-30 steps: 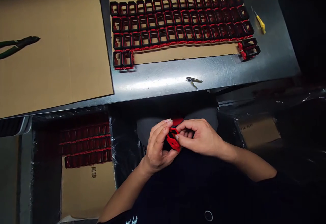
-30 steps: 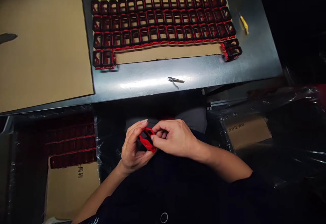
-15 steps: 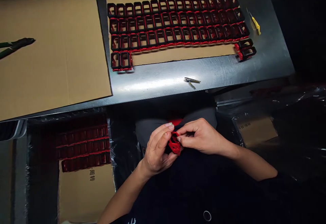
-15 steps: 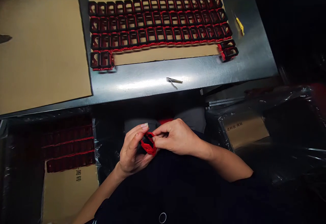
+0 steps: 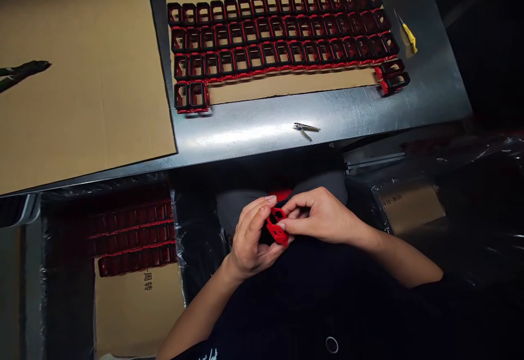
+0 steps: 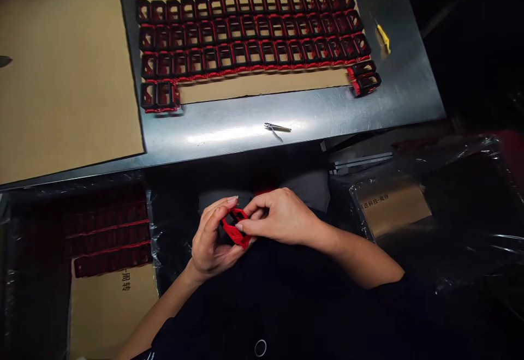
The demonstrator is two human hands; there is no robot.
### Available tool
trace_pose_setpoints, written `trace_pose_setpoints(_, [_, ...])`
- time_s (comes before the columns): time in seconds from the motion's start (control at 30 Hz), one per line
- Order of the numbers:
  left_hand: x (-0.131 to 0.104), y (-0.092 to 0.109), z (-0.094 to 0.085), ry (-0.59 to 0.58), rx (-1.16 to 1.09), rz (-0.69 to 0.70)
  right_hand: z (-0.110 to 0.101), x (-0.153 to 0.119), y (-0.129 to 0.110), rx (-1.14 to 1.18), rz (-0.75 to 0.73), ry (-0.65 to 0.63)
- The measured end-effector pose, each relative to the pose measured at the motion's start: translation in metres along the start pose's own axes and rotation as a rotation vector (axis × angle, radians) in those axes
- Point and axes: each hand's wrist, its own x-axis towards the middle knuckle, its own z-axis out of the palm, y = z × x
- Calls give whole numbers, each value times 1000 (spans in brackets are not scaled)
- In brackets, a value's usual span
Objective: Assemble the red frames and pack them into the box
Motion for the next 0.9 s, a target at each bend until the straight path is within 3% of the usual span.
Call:
trace_pose_setpoints(0.1, [-6,0,3,4,-125,-139,-2,1,-3,-61,-23,32])
trace_pose_setpoints(0.2, [-14,1,5,-8,-318,-381,-8,1,2,108,-18,19])
trace_pose_setpoints(0.27, [-18,2,6,-18,-410,-465,-11,1,8,224,31,39])
trace_pose_setpoints(0.53, [-21,2,10,8,-636,-554,-5,1,24,293,94,-1])
trace_pose_setpoints(0.77, [-16,5,13,10,-935,-610,-5,-2,22,402,14,-223])
trace_pose_setpoints(0.9, [-14,6,13,12,-1026,-611,-3,-2,25,403,26,-230])
